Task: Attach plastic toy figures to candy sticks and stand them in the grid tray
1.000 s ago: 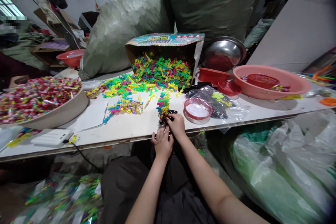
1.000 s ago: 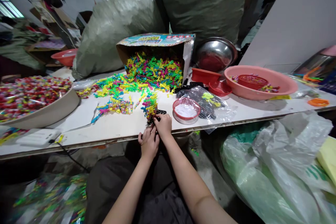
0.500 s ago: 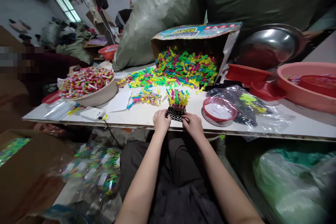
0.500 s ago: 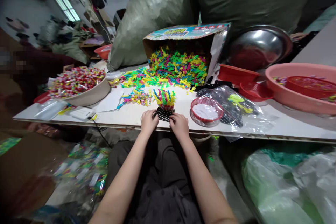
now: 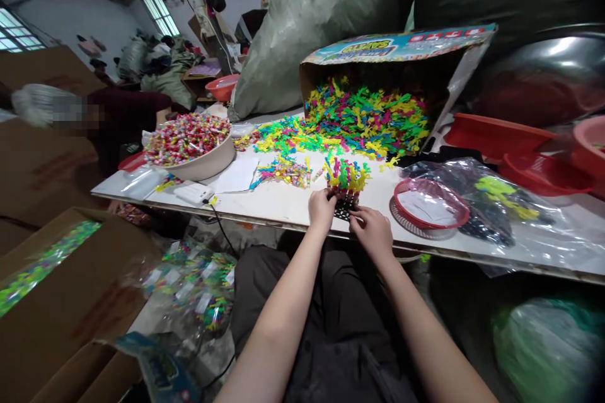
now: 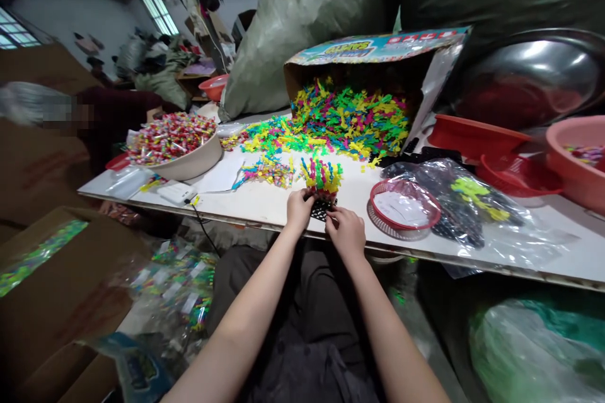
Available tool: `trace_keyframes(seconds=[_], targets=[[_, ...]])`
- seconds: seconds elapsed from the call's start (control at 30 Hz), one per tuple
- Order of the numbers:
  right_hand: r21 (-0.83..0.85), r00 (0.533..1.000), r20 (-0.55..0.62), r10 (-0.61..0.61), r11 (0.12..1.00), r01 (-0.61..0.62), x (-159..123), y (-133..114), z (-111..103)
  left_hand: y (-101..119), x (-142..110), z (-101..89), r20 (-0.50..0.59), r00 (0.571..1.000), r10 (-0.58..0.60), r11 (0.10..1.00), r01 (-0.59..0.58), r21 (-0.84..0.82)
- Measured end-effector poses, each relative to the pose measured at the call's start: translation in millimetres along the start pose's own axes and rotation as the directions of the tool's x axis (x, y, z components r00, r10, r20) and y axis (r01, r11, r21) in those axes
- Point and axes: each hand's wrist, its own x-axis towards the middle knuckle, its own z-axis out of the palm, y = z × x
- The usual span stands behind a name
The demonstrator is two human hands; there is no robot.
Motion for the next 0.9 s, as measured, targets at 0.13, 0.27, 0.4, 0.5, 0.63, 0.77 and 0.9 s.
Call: trace_keyframes(seconds=[0.13, 0.27, 0.4, 0.5, 0.63, 0.77, 0.9], targets=[[0.004, 0.999, -0.016, -0.032, 0.999, 0.032, -0.7, 2.9, 1.8, -2.5, 0.9, -0.3, 0.002, 1.000, -0.004, 1.000, 0.004, 0.000], [-0.010, 0.999, -0.027, -0.041, 0.999, 0.041, -0.7, 5.6, 4.0, -3.4, 0.4, -0.1, -0.010, 1.000, 0.007, 1.000, -0.007, 0.002], [-0.020, 0.998, -0.030, -0.059, 0.998, 0.058, -1.3, 6.9, 5.1, -1.1, -1.4, -1.1, -0.011, 1.000, 0.002, 1.000, -0.002, 0.007], [-0.027, 0.997, -0.020, -0.072, 0.997, 0.072, -1.9, 6.8, 5.1, 0.0, -2.7, -1.9, 0.010, 1.000, -0.009, 1.000, 0.009, 0.011], [-0.033, 0.998, -0.016, -0.053, 0.998, 0.052, -1.4, 4.7, 3.0, 2.3, -3.1, -3.6, 0.039, 0.999, -0.030, 1.000, 0.030, 0.008], [-0.005, 0.997, 0.002, -0.072, 0.997, 0.072, -1.0, 1.8, -3.2, 10.6, -6.0, -11.0, 0.013, 1.000, -0.012, 1.000, 0.012, -0.001], [-0.022, 0.992, -0.037, -0.122, 0.992, 0.121, 0.4, 8.9, -0.5, 10.7, -6.6, -9.1, 0.006, 0.999, -0.037, 0.999, 0.037, 0.014]])
